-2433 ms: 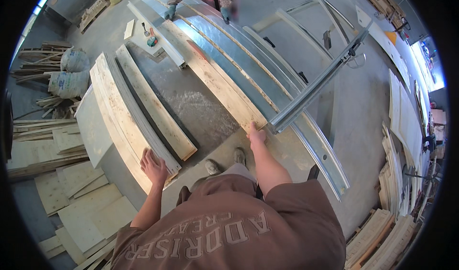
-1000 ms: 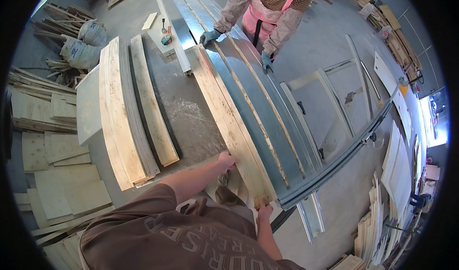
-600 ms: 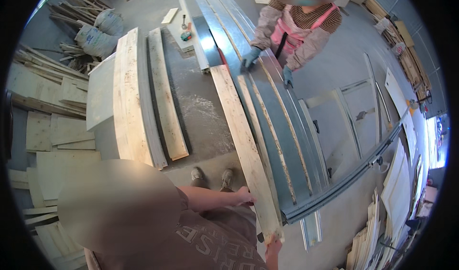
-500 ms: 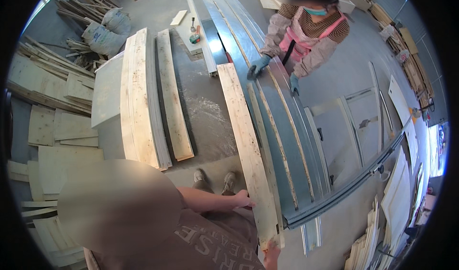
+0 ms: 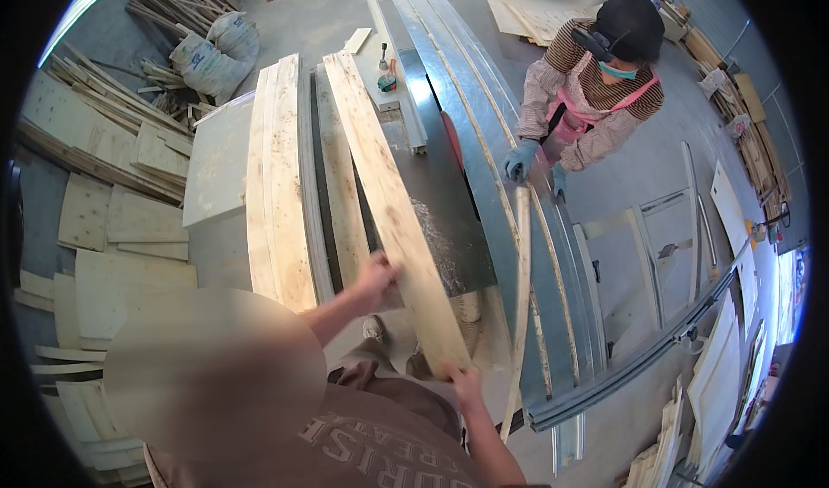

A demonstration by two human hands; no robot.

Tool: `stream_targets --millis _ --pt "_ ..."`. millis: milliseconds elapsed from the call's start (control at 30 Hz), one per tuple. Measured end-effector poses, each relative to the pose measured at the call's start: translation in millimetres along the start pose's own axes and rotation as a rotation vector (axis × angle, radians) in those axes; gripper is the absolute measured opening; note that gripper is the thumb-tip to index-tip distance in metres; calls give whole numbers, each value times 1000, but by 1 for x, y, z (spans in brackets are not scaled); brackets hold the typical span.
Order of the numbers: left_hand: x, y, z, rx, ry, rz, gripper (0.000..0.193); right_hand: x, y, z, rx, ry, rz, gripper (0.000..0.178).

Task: The person feeds long wooden planks through a table saw to cut them into shorter pieces. They handle each plank by hand, guiding it along the saw blade and stacking the cut pieces on the table. Another person in a pink apron assists by moving cut pieces aside.

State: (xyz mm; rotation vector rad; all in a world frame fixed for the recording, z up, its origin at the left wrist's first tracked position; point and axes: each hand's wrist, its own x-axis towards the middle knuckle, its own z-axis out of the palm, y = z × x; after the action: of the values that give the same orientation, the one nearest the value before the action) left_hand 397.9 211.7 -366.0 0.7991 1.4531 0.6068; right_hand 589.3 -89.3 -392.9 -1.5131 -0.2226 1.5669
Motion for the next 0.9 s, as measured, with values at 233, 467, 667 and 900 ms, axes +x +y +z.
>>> stream_targets --millis 233,467,667,900 --pt "120 93 -105 686 536 101 74 96 -51 186 -175 -157 -161 31" --pt "46 31 -69 919 449 -90 131 83 -50 6 -1190 944 -404 64" --pt "32 36 -53 981 554 -94 132 76 -24 -119 -1377 796 -26 60" --pt "49 27 -65 1009 567 -179 141 116 -10 -135 -1392 679 -320 38"
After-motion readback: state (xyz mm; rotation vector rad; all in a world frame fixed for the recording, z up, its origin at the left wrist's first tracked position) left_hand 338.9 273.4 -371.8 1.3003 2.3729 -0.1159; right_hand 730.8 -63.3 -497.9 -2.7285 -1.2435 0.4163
